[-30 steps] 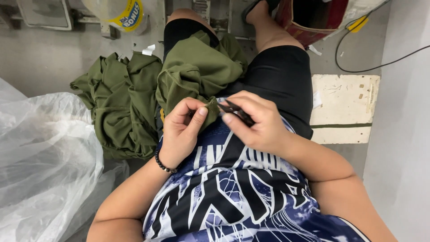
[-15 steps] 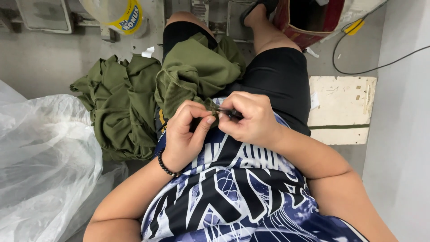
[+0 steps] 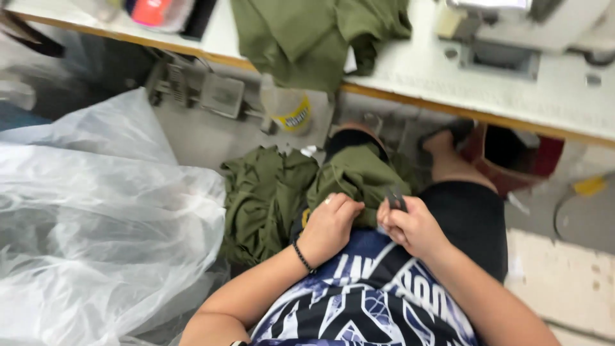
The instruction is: Sewing a fabric component and then sitting on the floor to trim loose threads and organize a pile of green fabric pieces.
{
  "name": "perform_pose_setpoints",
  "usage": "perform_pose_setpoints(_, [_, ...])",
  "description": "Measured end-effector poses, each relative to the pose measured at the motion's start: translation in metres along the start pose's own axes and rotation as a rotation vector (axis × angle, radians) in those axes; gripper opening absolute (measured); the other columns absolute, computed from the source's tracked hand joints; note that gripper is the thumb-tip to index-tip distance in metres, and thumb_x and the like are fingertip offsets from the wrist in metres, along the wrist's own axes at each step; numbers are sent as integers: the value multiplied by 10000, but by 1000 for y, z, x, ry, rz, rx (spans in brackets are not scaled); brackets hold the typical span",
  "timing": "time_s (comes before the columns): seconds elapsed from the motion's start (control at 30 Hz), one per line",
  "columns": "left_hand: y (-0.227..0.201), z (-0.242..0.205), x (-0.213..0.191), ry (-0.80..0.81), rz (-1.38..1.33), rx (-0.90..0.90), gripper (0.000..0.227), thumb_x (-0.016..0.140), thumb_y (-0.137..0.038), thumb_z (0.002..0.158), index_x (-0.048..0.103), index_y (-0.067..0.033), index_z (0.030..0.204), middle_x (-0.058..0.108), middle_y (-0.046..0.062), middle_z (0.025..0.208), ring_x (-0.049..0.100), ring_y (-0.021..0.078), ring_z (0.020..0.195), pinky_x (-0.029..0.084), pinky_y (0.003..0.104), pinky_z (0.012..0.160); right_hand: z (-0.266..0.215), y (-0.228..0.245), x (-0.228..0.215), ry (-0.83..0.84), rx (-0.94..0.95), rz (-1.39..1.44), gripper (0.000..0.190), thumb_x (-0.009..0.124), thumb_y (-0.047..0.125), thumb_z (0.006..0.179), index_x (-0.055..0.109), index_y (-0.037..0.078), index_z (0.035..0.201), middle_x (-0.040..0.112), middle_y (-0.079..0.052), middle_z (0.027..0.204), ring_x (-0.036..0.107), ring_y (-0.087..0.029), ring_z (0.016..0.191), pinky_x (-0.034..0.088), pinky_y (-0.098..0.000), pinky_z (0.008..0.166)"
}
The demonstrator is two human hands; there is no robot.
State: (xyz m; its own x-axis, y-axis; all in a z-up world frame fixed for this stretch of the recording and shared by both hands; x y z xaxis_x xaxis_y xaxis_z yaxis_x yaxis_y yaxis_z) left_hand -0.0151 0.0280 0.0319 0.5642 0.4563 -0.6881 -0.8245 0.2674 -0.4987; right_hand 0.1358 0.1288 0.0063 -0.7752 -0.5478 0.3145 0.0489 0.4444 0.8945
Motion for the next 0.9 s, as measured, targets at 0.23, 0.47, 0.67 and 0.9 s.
perform_pose_setpoints(0.23, [12, -10, 3, -17, -567, -416, 191, 713, -83, 951, 707, -90, 1142, 754, 63, 911, 743, 253, 890, 586, 364, 774, -18, 41, 18, -1, -321, -360, 195, 668, 46, 913, 771, 34, 1078, 525, -27, 414, 504, -51, 425, 404, -163, 422])
perform_pose_setpoints(0.47, [21, -26, 16, 70, -751, -509, 129, 791, -115, 893, 753, -68, 1007, 733, 82, 849, 698, 187, 845, 553, 345, 779, -13, 19, 5, 88, -304, -527, 200, 627, 124, 1002, 745, 58, 854, 571, -34, 458, 527, -124, 448, 487, -236, 493])
perform_pose_setpoints(0.67, [26, -30, 21, -7, -967, -533, 54, 785, -82, 900, 773, -52, 944, 731, 86, 857, 672, 177, 855, 533, 330, 831, -6, 22, 3, 94, -438, -742, 123, 649, 96, 984, 668, 71, 864, 618, -86, 544, 606, -207, 517, 528, -323, 551])
perform_pose_setpoints(0.9, [23, -35, 27, 77, -1078, -839, 113, 702, -84, 974, 738, -32, 1069, 706, 13, 908, 611, 78, 866, 543, 268, 823, -19, 34, 6, 6, -561, -606, 216, 521, 174, 1081, 589, -32, 1072, 586, -147, 859, 578, -215, 622, 514, -334, 609])
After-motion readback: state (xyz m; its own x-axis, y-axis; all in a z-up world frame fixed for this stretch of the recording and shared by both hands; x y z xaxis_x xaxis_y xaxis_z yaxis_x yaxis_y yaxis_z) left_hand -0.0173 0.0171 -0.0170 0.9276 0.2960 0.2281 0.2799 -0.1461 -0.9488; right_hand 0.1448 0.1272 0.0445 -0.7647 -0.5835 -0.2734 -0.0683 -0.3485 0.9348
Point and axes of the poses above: each hand's wrist, its own z-axis towards the middle knuckle, its own x-axis out of the palm, y = z × x, the point moved 3 cm from there along z, towards the middle knuckle
